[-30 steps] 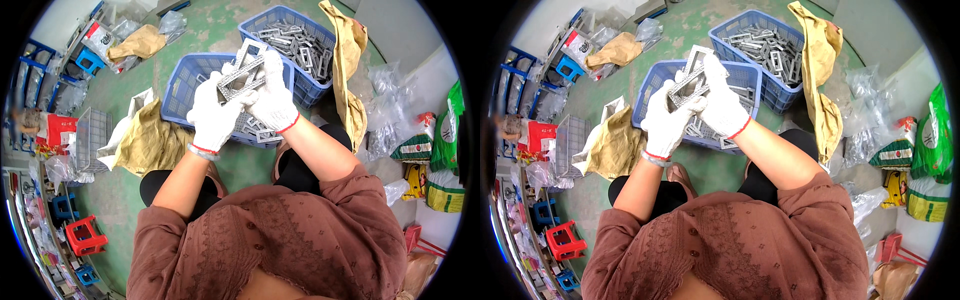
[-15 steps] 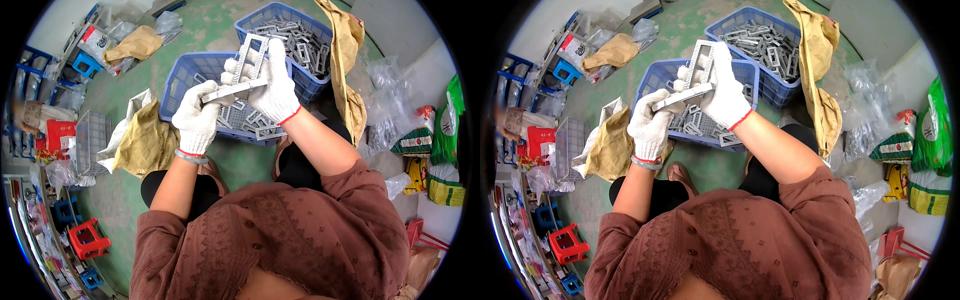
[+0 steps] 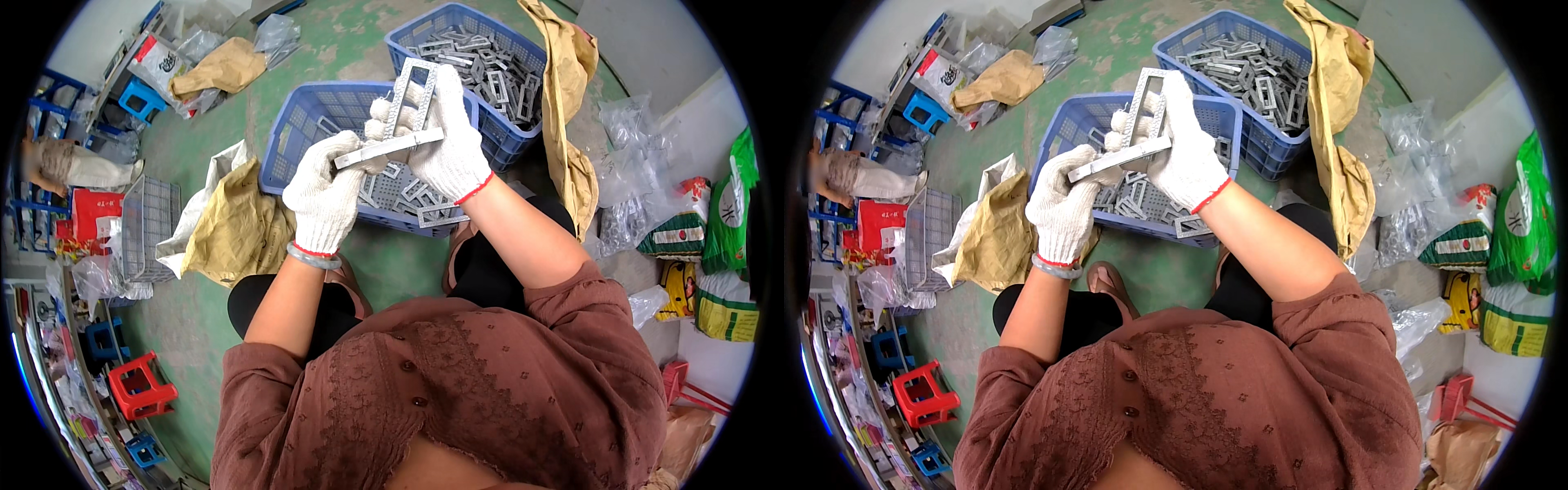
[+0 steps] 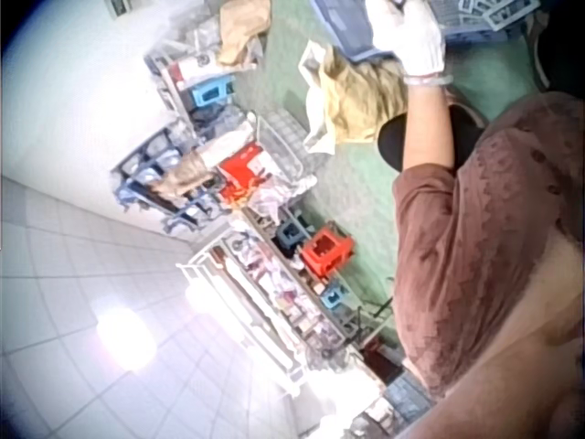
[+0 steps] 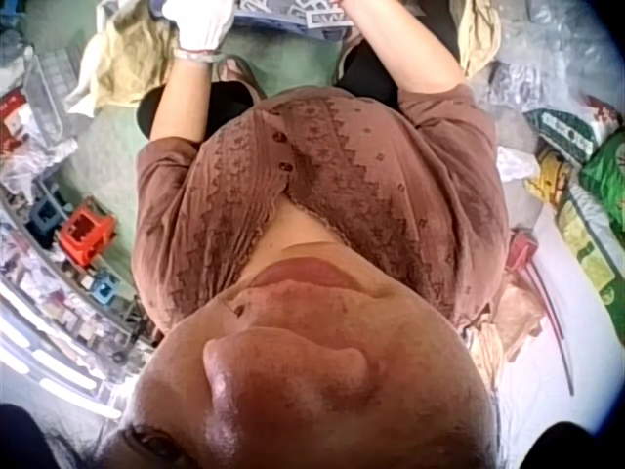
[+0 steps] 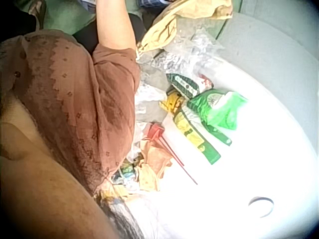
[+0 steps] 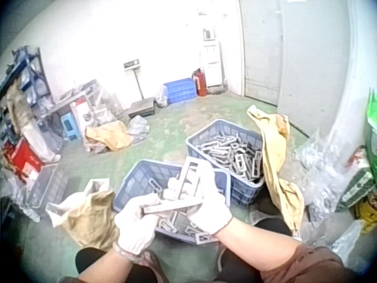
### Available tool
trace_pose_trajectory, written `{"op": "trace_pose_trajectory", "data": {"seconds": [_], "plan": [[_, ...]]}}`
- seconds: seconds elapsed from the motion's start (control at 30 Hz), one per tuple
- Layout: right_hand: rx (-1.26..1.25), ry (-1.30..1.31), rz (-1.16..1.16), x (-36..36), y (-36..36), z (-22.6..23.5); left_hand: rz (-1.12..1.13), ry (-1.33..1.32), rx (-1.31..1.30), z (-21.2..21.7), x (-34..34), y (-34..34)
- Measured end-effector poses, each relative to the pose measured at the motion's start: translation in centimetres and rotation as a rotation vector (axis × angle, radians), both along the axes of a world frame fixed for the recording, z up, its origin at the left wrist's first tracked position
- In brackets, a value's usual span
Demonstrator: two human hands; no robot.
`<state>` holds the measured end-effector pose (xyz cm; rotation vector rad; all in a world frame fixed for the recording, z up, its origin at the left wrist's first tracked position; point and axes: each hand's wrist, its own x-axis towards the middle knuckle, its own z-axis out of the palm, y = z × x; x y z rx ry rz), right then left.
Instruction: The person sits on a low stool and sorts small rectangular metal parts from a blue basket into a paper bag. They pick up the parts by hand, inspect them, and place them into the bag repeatedly.
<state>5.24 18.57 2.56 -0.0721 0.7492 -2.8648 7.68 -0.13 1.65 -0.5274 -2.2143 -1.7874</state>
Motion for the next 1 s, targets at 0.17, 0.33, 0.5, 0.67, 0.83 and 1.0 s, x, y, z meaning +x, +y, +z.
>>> {"op": "trace_pose_trajectory", "data": {"seconds": [0.17, 0.33, 0.5, 0.67, 0.83, 1.0], "plan": [[0.003, 0.041, 0.015, -0.1, -0.2, -0.3, 0.034, 0.029, 0.063, -0.4, 0.0, 0.1], [0.035, 0.030, -0.012, -0.1, -0.3, -0.2, 0.040, 0.135, 0.046, -0.7, 0.2, 0.0], [0.048, -0.004, -0.034, 0.1, -0.3, 0.0, 0.040, 0.142, 0.029, -1.1, 0.2, 0.0], [0.105, -0.036, -0.070, 0.3, -0.4, 0.5, 0.018, 0.050, 0.038, -1.6, 0.2, -0.3], [0.181, -0.054, -0.087, 0.8, -0.5, 0.7, -0.041, -0.269, 0.093, 0.0, 0.8, 0.5], [0.265, -0.061, -0.062, 0.7, -0.6, 0.6, -0.116, -0.368, 0.176, -1.4, 0.4, -0.1]]}}
